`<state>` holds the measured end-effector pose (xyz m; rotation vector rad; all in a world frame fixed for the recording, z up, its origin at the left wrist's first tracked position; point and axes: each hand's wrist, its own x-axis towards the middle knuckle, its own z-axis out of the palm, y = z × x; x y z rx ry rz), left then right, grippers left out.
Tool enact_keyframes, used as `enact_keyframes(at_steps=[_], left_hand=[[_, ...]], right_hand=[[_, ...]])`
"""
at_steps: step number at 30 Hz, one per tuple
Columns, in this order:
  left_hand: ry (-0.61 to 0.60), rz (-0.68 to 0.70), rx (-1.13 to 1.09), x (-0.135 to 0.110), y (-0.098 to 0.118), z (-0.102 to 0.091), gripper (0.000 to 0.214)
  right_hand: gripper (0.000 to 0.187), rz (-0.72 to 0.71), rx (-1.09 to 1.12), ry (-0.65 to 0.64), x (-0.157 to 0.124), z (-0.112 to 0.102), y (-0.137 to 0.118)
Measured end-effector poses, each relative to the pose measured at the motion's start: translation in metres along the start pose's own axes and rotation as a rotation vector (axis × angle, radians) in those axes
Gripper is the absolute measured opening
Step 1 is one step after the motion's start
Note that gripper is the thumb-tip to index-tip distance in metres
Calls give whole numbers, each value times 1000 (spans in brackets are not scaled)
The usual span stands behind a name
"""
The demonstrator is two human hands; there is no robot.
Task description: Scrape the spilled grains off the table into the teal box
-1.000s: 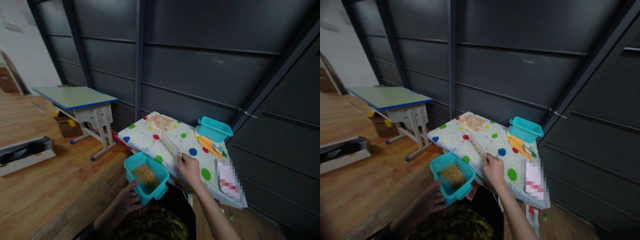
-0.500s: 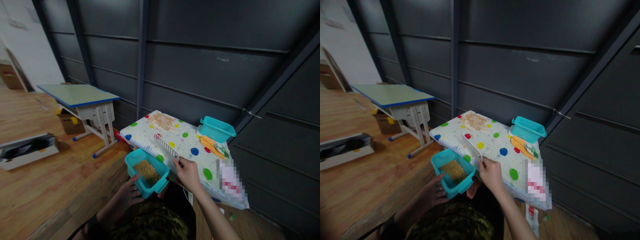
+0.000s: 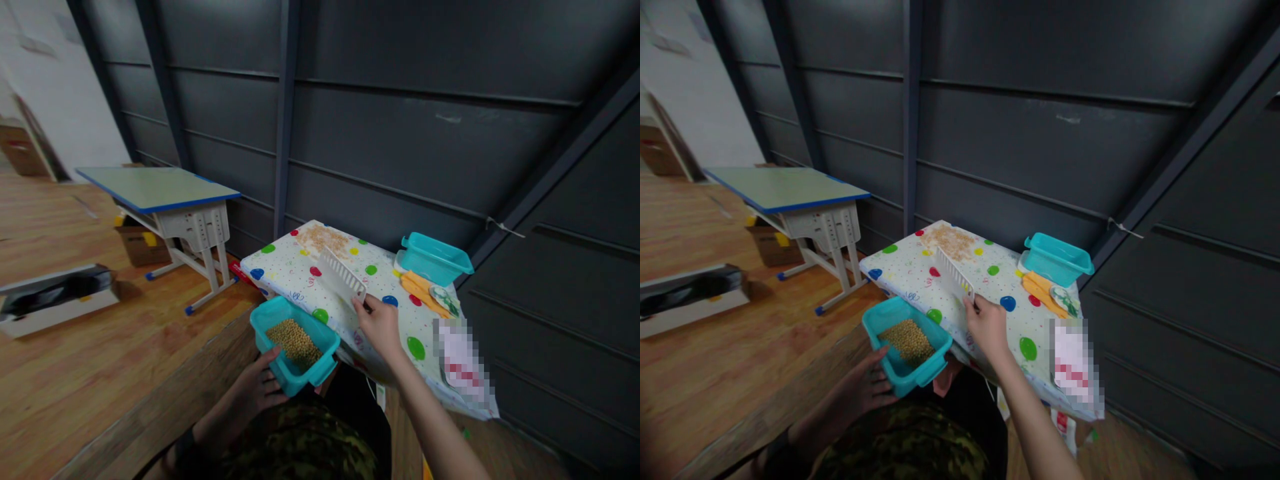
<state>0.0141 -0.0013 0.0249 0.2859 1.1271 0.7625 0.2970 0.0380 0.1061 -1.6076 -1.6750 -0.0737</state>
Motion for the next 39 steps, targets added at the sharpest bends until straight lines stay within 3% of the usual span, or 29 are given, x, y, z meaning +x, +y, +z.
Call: enact_keyframes(at_steps=[6, 11, 18, 28, 39], left_hand=[[29, 5, 3, -4, 3, 4, 39], [-2, 1, -15, -3, 1, 0, 41], [-52, 25, -34, 6, -3, -10, 36], [-69, 45, -3, 5, 2, -13, 40], [52, -5, 12, 0, 10, 2, 42]], right_hand=[[32, 96, -250, -109, 39, 16, 9], [27, 80, -328, -204, 43, 25, 8], [30, 81, -261, -172, 45, 26, 11], [34, 37, 47, -137, 22, 17, 19], [31, 5, 254, -194, -24, -5, 2]])
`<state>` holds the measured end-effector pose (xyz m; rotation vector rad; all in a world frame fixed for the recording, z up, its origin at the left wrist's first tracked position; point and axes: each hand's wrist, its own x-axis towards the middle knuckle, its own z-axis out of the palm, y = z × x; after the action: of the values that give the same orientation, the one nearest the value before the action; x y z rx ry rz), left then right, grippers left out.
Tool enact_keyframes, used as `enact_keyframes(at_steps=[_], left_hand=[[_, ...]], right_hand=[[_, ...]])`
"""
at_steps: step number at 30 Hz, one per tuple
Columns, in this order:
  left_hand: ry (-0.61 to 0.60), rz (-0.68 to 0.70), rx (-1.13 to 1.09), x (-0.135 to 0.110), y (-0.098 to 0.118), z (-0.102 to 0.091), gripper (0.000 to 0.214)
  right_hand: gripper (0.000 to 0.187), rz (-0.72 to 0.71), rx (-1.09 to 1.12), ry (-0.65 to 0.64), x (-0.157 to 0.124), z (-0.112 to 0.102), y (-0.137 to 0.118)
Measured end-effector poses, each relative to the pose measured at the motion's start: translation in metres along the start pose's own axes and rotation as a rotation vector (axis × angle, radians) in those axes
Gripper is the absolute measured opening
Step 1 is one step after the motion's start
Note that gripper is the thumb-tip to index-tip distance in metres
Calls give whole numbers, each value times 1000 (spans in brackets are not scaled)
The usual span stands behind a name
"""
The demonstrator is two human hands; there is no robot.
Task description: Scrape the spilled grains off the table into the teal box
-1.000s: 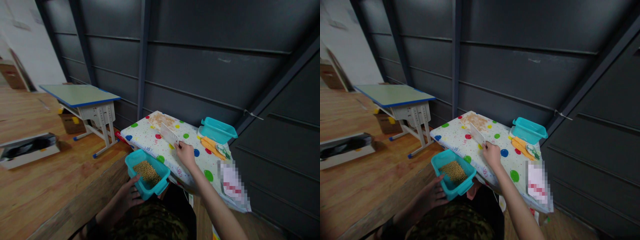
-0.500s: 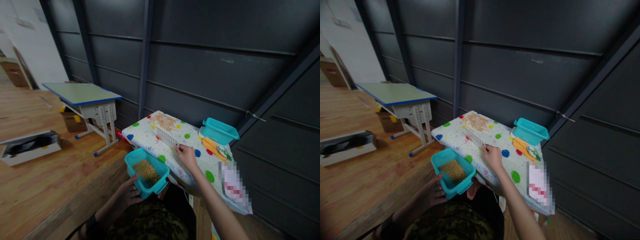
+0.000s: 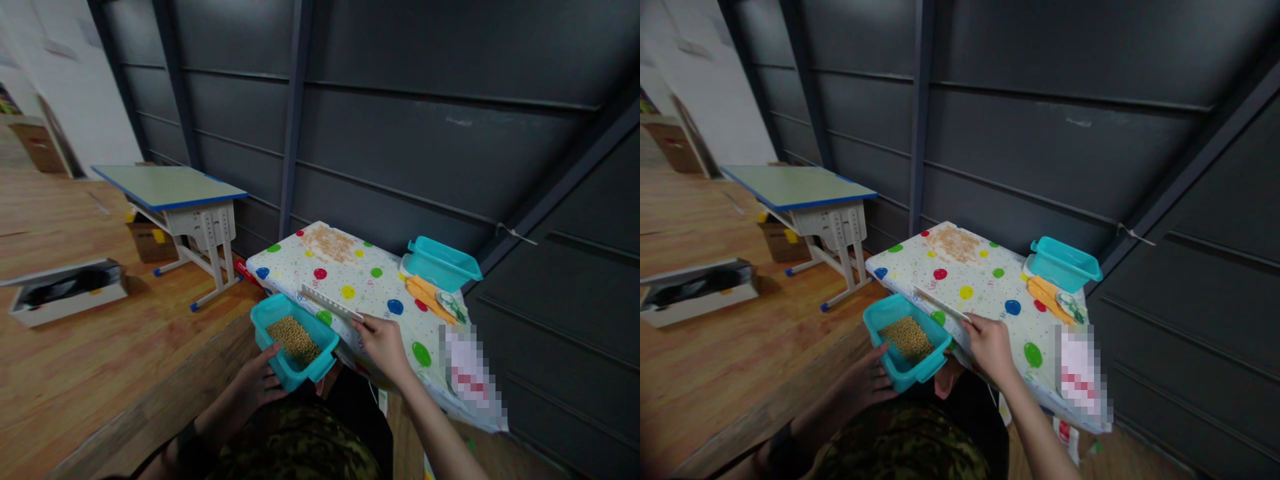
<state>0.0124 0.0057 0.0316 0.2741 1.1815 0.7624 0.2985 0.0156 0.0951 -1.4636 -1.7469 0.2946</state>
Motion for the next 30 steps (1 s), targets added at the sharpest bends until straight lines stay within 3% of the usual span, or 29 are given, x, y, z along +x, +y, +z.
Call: enact_keyframes(at_steps=[8, 13, 20, 25, 30], left_hand=[[-129, 53, -21, 11, -8, -15, 49], [-101, 41, -8, 14, -10, -14, 46], [-92, 37, -2, 12, -8, -13, 40], [-89, 41, -8, 2, -4, -8, 33], [-1, 7, 18, -5, 0, 0, 25]], right_hand=[[30, 12, 77, -23, -17, -10, -14], [34, 20, 87, -16, -14, -11, -16], [34, -10, -80, 140, -15, -9, -9], [45, -38, -87, 55, -21, -14, -15], [51, -27, -40, 86, -23, -16, -18]])
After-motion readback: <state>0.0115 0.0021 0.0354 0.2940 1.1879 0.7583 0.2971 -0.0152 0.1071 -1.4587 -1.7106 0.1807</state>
